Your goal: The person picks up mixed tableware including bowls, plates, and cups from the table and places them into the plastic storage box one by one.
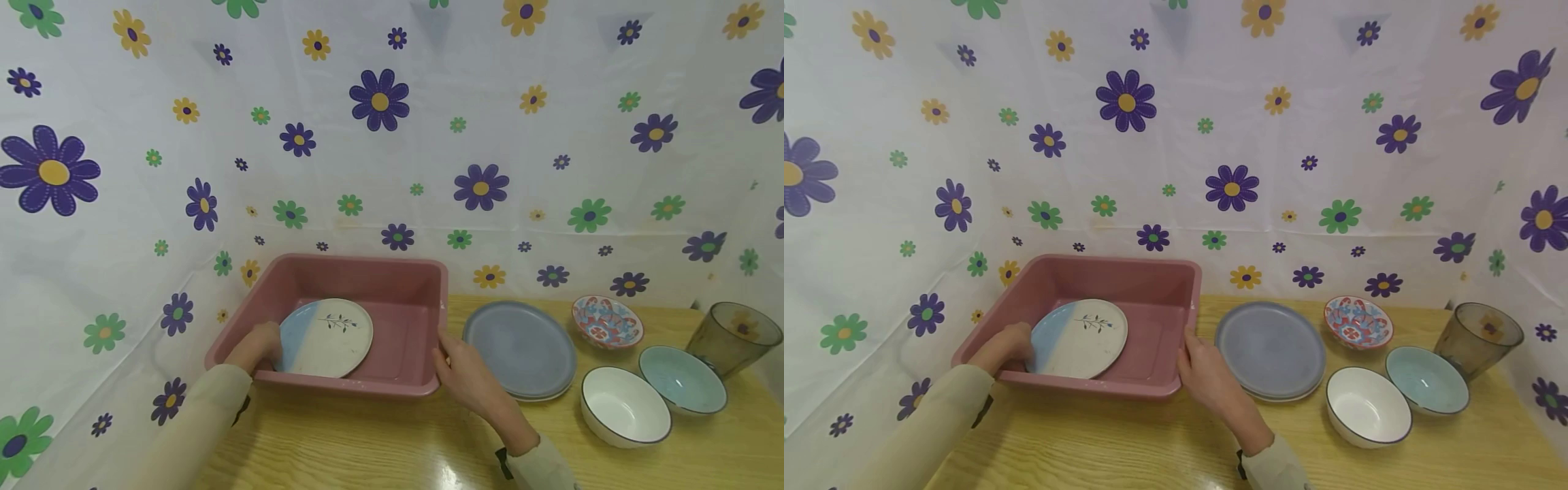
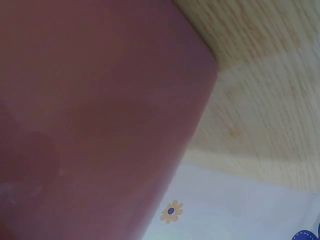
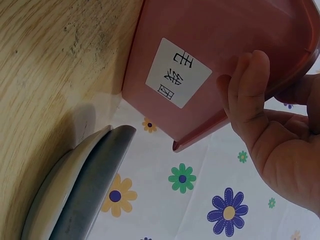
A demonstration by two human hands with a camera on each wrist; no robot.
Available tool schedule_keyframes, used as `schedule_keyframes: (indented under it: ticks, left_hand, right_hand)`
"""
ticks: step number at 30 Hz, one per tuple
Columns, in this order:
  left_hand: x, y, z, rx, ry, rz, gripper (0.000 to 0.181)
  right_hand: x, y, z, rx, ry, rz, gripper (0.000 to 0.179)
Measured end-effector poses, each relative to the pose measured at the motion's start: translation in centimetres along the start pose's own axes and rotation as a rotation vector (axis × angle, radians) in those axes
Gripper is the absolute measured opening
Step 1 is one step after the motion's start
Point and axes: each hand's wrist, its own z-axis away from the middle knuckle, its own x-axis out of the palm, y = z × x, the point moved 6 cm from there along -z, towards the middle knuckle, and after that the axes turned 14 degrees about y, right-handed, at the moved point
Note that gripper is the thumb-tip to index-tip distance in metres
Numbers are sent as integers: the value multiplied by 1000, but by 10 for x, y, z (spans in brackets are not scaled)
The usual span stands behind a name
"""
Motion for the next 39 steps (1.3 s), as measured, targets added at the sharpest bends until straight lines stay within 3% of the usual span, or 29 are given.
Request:
schedule_keyframes:
  ticks: [5, 12, 16, 20, 25, 32, 39]
  left_hand:
    - [1, -2, -7, -89, -19, 59, 34]
    - [-11, 3, 4, -40, 14, 87, 25]
    - [-13, 3, 7, -74, 0, 123, 30]
    - [-15, 8, 7, -70, 30, 123, 32]
    - [-18, 18, 9, -24, 94, 136, 35]
    - [-16, 31, 18, 148, 189, 163, 56]
    - [-16, 39, 30, 155, 258, 228, 74]
  right_hand:
    - [-1, 1, 0, 5, -3, 0, 41]
    - [-2, 3, -2, 16, 5, 14, 45]
    - [-2, 6, -2, 34, 8, 38, 48]
    - [-3, 5, -2, 19, 22, 73, 48]
    - [-5, 4, -1, 7, 24, 85, 47]
    - [-8, 6, 1, 8, 36, 127, 49]
    - [-14, 12, 0, 44, 63, 71, 52]
